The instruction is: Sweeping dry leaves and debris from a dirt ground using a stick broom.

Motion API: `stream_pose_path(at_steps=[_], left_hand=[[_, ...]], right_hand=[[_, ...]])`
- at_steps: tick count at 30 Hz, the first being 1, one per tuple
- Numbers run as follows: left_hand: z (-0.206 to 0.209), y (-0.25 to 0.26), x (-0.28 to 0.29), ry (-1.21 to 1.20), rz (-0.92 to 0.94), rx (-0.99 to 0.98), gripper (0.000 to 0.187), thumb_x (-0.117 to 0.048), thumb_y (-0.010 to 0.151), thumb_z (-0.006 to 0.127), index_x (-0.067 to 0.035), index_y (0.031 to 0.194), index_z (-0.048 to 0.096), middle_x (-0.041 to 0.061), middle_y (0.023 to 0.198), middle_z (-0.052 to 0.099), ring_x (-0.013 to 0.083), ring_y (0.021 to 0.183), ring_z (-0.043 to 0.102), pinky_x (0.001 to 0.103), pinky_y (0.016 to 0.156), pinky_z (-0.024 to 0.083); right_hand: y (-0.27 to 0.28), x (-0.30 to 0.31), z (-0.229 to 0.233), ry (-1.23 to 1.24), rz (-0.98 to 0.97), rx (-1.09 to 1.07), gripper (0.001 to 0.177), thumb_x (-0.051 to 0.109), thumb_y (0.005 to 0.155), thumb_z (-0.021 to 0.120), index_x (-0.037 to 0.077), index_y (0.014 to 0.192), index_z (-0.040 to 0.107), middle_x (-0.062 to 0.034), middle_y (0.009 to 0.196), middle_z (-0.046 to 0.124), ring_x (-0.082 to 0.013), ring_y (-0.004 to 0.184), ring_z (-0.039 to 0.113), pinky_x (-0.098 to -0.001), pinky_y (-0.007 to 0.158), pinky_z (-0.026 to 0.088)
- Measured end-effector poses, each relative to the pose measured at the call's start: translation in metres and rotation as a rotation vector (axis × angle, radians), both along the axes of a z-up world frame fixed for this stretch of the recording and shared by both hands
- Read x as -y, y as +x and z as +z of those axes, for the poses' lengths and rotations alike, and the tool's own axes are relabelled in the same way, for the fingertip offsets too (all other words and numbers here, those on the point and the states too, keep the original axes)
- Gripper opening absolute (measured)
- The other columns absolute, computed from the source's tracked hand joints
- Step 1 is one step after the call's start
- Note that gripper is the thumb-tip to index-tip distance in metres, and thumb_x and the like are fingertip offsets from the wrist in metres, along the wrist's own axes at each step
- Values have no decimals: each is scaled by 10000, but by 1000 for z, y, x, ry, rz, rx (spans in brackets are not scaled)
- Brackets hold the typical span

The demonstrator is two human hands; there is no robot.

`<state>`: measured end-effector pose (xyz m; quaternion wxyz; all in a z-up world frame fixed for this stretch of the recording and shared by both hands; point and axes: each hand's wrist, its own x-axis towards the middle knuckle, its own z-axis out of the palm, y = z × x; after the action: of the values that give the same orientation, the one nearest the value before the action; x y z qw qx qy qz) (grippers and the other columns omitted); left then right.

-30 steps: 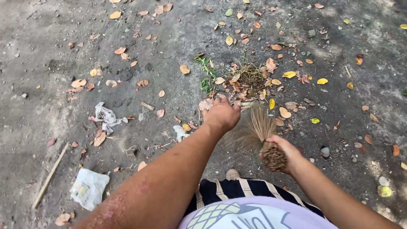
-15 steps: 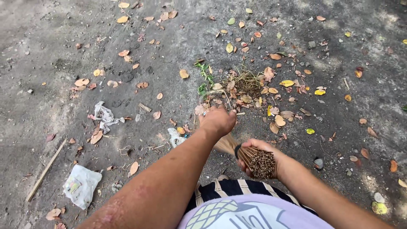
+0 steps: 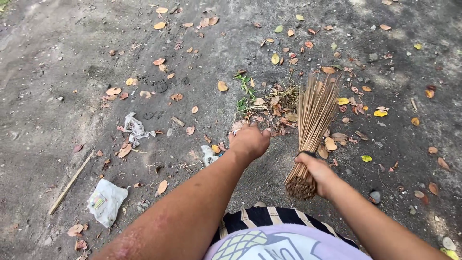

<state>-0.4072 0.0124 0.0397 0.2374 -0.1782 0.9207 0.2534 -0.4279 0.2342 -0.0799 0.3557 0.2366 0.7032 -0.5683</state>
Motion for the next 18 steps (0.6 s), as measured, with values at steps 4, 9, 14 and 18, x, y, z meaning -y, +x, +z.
stream_pose_path(at_steps=[4, 9, 14, 18], left_hand=[[-7, 2, 4, -12, 13, -8, 654, -477, 1057, 293, -92, 1586, 322, 152, 1674, 258, 305, 1554, 248, 531, 1275, 113], [2, 18, 4, -6, 88, -33, 662, -511, 1018, 376, -80, 1515, 442, 160, 1608, 388, 342, 1489, 380, 579, 1241, 205], [-14, 28, 19, -5, 188, -49, 684, -520, 1008, 415, -45, 1499, 444, 161, 1576, 425, 349, 1447, 424, 592, 1197, 245], [-20, 43, 34, 7, 255, -81, 646, -521, 998, 420, -85, 1471, 491, 152, 1571, 413, 346, 1471, 369, 591, 1202, 212]], right_hand=[[-8, 7, 37, -112, -62, 48, 295, 286, 813, 698, 94, 1025, 626, -123, 818, 731, -293, 689, 707, -451, 634, 596], [26, 35, 52, -435, 48, 228, 274, 308, 794, 684, 99, 957, 614, -121, 758, 708, -255, 646, 714, -423, 571, 609], [41, 31, -9, -523, 129, 521, 239, 275, 817, 698, 62, 910, 644, -150, 742, 714, -266, 629, 704, -393, 529, 578], [29, 18, -29, -477, 41, 449, 259, 315, 795, 660, 71, 878, 630, -143, 720, 706, -289, 620, 702, -424, 532, 579]])
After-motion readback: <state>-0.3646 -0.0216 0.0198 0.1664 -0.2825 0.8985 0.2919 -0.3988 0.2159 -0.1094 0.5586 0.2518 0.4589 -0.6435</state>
